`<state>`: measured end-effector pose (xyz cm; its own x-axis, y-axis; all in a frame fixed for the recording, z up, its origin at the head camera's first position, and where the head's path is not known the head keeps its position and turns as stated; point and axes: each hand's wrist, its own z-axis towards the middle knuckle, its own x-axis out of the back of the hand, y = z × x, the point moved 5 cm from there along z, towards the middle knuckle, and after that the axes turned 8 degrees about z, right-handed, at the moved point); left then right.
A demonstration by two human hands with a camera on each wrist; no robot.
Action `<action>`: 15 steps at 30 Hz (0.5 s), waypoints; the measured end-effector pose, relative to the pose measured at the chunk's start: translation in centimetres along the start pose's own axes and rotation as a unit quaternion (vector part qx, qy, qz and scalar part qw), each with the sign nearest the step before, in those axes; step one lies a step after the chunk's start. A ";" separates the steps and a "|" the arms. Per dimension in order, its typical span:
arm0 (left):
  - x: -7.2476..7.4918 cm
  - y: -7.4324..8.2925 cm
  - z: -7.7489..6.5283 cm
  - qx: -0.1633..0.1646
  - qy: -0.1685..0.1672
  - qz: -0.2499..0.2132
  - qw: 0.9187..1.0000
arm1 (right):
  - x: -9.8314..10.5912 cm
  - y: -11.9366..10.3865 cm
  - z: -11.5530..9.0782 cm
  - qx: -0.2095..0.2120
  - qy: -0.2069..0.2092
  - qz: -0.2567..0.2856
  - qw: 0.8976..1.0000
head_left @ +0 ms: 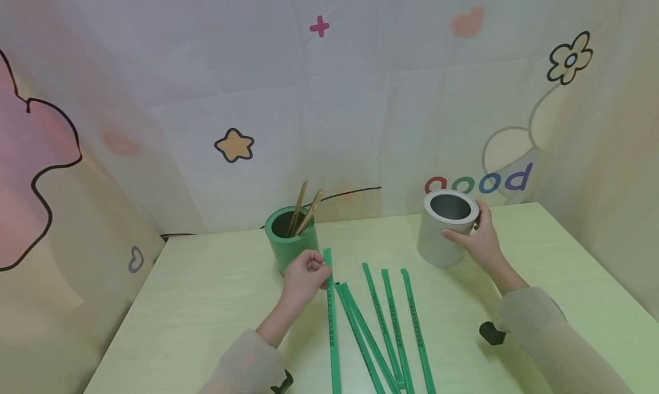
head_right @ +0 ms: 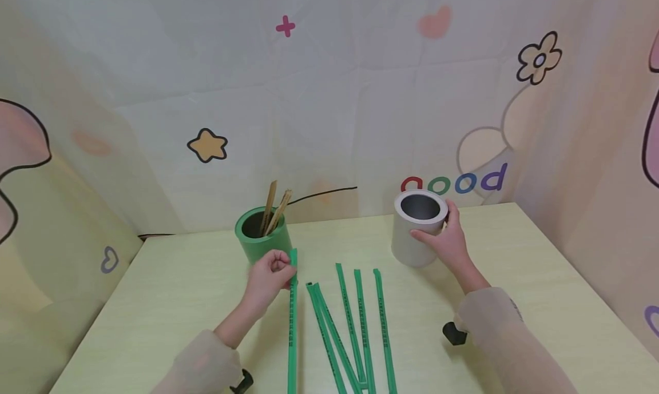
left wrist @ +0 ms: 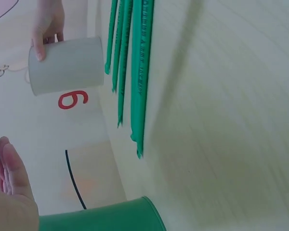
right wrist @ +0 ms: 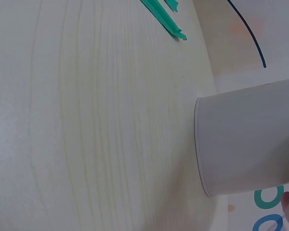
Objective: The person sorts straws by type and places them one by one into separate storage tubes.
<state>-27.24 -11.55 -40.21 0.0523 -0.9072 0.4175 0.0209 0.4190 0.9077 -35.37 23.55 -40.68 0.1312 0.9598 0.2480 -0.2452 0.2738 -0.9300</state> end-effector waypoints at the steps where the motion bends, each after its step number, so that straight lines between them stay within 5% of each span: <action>1: -0.1 0.2 0.1 -0.003 0.005 -0.005 1.000 | 0.0 0.0 0.0 0.000 0.000 0.000 1.000; 15: -1.2 2.5 1.7 -0.025 0.046 -0.100 0.994 | 0.1 -0.1 -0.1 -0.011 -0.001 -0.004 1.000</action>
<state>-28.94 -9.52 -38.35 0.1330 -0.9659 0.2223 0.0887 0.2350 0.9679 -35.25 23.60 -40.63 0.1308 0.9580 0.2552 -0.2234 0.2792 -0.9339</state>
